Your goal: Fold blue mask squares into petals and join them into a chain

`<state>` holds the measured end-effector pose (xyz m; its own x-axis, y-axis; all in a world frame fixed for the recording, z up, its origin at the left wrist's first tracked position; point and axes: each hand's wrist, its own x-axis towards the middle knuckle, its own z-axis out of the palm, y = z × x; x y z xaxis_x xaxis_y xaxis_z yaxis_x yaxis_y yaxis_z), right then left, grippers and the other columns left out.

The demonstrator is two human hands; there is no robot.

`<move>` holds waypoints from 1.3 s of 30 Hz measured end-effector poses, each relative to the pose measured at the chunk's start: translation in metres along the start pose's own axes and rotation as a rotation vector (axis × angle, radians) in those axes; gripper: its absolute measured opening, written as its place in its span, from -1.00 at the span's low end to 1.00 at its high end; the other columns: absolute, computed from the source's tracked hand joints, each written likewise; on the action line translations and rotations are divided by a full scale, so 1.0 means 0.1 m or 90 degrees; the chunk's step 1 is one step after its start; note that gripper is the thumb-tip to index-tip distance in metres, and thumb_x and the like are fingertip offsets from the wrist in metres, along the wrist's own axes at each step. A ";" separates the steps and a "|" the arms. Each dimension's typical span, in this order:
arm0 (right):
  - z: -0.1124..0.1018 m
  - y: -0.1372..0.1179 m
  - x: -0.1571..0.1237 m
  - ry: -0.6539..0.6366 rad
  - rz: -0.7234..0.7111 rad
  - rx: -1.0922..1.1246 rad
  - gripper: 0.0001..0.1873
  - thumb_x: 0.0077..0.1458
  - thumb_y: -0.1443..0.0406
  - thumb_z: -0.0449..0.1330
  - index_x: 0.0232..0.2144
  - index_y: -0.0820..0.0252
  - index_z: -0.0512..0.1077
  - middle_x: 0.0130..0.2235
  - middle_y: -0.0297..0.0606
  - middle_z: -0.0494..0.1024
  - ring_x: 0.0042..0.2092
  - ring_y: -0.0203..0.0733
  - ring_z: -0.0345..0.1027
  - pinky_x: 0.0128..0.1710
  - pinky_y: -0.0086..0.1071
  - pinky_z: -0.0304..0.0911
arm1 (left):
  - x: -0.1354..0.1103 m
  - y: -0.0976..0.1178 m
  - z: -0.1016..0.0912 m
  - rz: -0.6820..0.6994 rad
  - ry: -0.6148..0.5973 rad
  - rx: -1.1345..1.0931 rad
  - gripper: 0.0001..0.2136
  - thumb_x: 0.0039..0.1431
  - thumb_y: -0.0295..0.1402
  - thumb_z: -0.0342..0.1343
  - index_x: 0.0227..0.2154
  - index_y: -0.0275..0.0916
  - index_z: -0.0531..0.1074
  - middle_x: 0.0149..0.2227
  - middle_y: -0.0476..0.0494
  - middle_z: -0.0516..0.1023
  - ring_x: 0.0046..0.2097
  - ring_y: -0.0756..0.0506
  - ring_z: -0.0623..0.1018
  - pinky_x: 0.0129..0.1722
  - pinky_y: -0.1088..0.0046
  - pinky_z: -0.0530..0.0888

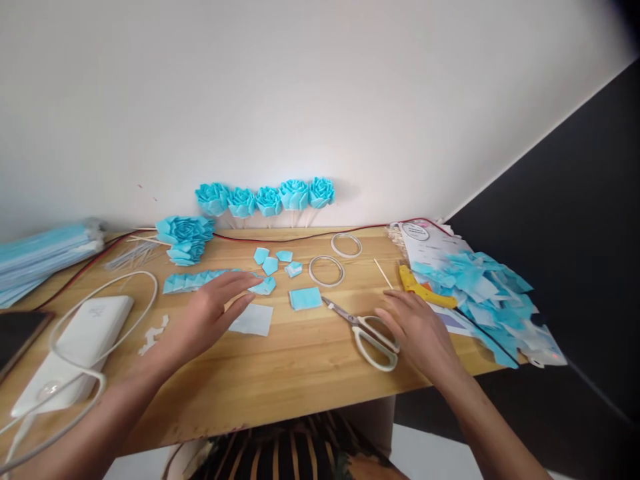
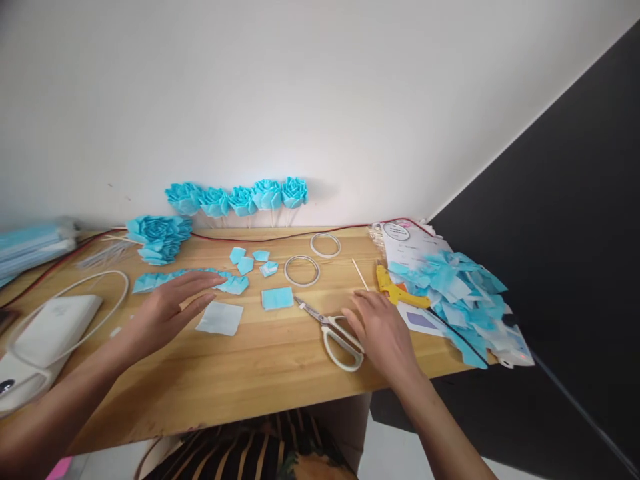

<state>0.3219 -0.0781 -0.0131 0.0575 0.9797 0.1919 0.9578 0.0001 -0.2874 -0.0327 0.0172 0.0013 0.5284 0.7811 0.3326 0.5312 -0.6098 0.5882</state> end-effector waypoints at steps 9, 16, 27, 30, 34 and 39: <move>0.39 -1.46 0.46 -0.159 -0.277 0.019 -0.83 0.23 0.34 0.08 -0.28 0.18 0.49 -0.28 -0.19 0.57 -0.19 -0.07 0.44 -0.22 -0.26 0.27 | 0.05 -0.18 0.08 -0.051 0.123 -0.073 -0.75 0.26 -0.34 0.02 -0.10 -0.26 0.51 -0.10 -0.22 0.58 -0.05 -0.16 0.53 -0.05 0.34 0.42; 0.78 -1.69 0.66 -0.215 -0.265 -0.052 -0.80 0.18 0.45 0.08 -0.18 0.28 0.45 -0.18 -0.06 0.55 -0.14 0.00 0.43 -0.24 -0.26 0.27 | -0.02 -0.24 0.16 -0.119 0.110 -0.148 -0.75 0.25 -0.29 0.02 -0.13 -0.24 0.54 -0.15 -0.21 0.61 -0.09 -0.16 0.54 -0.04 0.32 0.40; 0.56 -1.44 0.76 -0.026 -0.392 0.169 -0.87 0.23 0.39 0.07 -0.34 0.17 0.41 -0.36 -0.27 0.56 -0.30 -0.19 0.41 -0.27 -0.35 0.23 | 0.01 -0.17 0.12 -0.341 -0.131 -0.530 -0.41 0.03 -0.21 0.24 0.16 -0.16 0.32 -0.08 -0.14 0.60 -0.10 -0.23 0.55 -0.16 0.31 0.45; 0.56 -1.41 0.77 0.028 -0.373 0.247 -0.89 0.25 0.35 0.07 -0.26 0.13 0.41 -0.30 -0.27 0.57 -0.25 -0.20 0.42 -0.21 -0.33 0.26 | 0.00 -0.21 0.20 -0.412 -0.092 -0.593 -0.46 -0.04 -0.25 0.30 0.06 -0.23 0.43 -0.20 -0.12 0.64 -0.22 -0.17 0.57 -0.20 0.35 0.45; 0.57 -1.38 0.75 0.121 -0.351 0.328 -0.73 0.22 0.42 0.06 -0.04 0.09 0.33 -0.13 -0.22 0.55 -0.08 -0.16 0.39 -0.06 -0.24 0.28 | 0.00 -0.22 0.26 -0.461 0.024 -0.764 -0.56 -0.09 -0.25 0.33 -0.10 -0.31 0.53 -0.23 -0.16 0.65 -0.20 -0.16 0.58 -0.11 0.32 0.45; 0.64 -1.42 0.73 0.109 -0.416 0.309 -0.64 0.14 0.49 0.05 -0.06 0.04 0.33 0.03 -0.18 0.44 0.10 -0.09 0.27 0.08 -0.07 0.21 | 0.01 -0.16 0.21 -0.430 0.090 -0.884 -0.58 -0.08 -0.32 0.35 -0.10 -0.30 0.52 -0.13 -0.20 0.62 -0.13 -0.17 0.58 -0.06 0.28 0.46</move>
<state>0.1723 0.0066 -0.0181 -0.3884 0.7090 0.5887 0.5879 0.6826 -0.4342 -0.0265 0.0254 -0.0236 0.3453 0.9047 -0.2495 -0.4158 0.3859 0.8235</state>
